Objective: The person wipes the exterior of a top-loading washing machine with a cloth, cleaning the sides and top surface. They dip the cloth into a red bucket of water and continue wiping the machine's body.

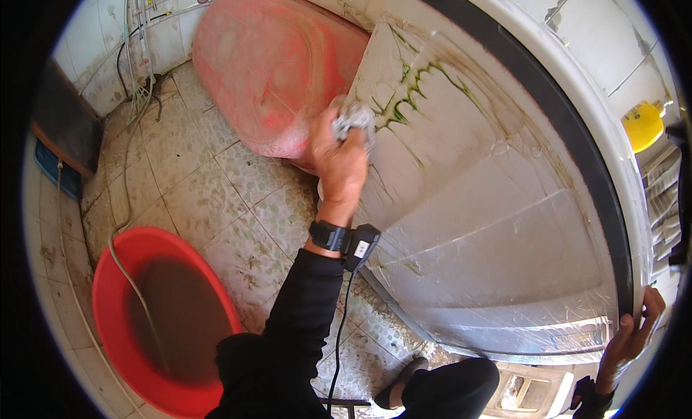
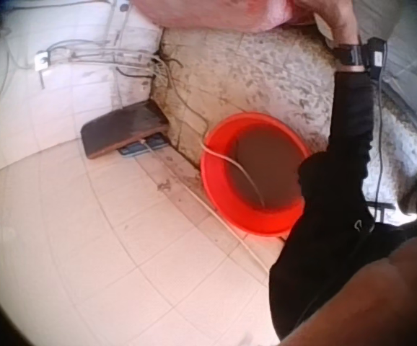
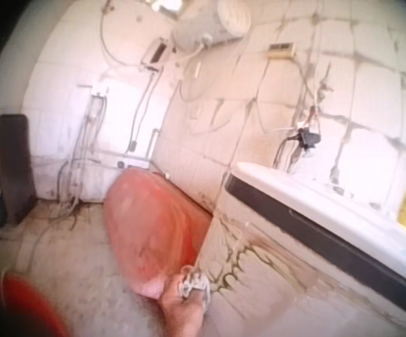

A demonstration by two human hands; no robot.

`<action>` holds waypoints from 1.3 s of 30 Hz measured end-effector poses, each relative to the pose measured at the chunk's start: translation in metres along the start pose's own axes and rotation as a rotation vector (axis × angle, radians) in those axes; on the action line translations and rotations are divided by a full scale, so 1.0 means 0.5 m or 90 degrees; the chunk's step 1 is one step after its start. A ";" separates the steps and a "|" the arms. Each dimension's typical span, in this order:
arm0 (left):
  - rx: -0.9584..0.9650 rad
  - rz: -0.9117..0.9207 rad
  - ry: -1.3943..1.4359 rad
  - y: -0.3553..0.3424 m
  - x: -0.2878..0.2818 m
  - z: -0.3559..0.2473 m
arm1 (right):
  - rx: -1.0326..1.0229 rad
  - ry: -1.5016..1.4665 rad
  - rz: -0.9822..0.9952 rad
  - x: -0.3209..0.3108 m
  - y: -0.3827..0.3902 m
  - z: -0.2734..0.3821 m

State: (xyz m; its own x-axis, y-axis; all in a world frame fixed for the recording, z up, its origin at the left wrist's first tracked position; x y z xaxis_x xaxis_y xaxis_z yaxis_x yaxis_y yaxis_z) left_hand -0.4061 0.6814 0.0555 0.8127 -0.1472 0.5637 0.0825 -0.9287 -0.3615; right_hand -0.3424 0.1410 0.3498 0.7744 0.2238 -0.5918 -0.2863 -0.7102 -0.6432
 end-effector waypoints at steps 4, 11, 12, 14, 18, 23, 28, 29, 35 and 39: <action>0.248 0.144 -0.018 -0.073 0.119 -0.164 | 0.019 0.002 0.008 -0.008 0.000 0.018; 0.282 0.420 0.190 -0.158 0.167 -0.241 | 0.029 -0.053 0.001 -0.013 -0.001 0.036; 0.253 0.425 0.177 -0.170 0.168 -0.232 | 0.015 -0.014 -0.004 -0.014 -0.003 0.038; 0.334 0.365 0.050 -0.192 0.169 -0.216 | 0.018 -0.042 0.000 -0.016 -0.007 0.040; 0.299 0.211 0.034 -0.252 0.192 -0.207 | 0.027 0.001 -0.003 -0.019 -0.009 0.048; 0.135 0.176 -0.015 -0.267 0.158 -0.179 | 0.005 0.021 -0.016 -0.012 -0.002 0.037; 0.275 0.131 -0.175 -0.113 0.062 -0.075 | -0.042 0.019 -0.026 -0.004 0.004 0.009; 0.246 0.119 -0.150 -0.089 0.045 -0.049 | -0.037 0.003 -0.018 -0.004 0.006 0.005; 0.047 0.018 -0.164 0.009 -0.081 0.129 | -0.022 0.021 -0.007 -0.002 0.015 -0.008; -0.069 -0.027 -0.236 0.051 -0.169 0.269 | -0.016 0.033 -0.004 0.003 0.016 -0.011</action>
State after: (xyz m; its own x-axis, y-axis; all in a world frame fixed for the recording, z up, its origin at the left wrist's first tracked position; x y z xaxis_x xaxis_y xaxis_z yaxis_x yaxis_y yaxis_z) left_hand -0.3953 0.7158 -0.1014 0.9648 0.0070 0.2629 0.0754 -0.9650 -0.2512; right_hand -0.3404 0.1318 0.3463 0.8049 0.1936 -0.5610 -0.2676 -0.7254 -0.6341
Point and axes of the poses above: each hand's wrist, its own y-axis away from the middle knuckle, its own x-axis out of the palm, z = x × y, the point moved 1 cm from there along -y, towards the middle knuckle, and after that the axes turned 4 degrees about y, right-handed, at the moved point
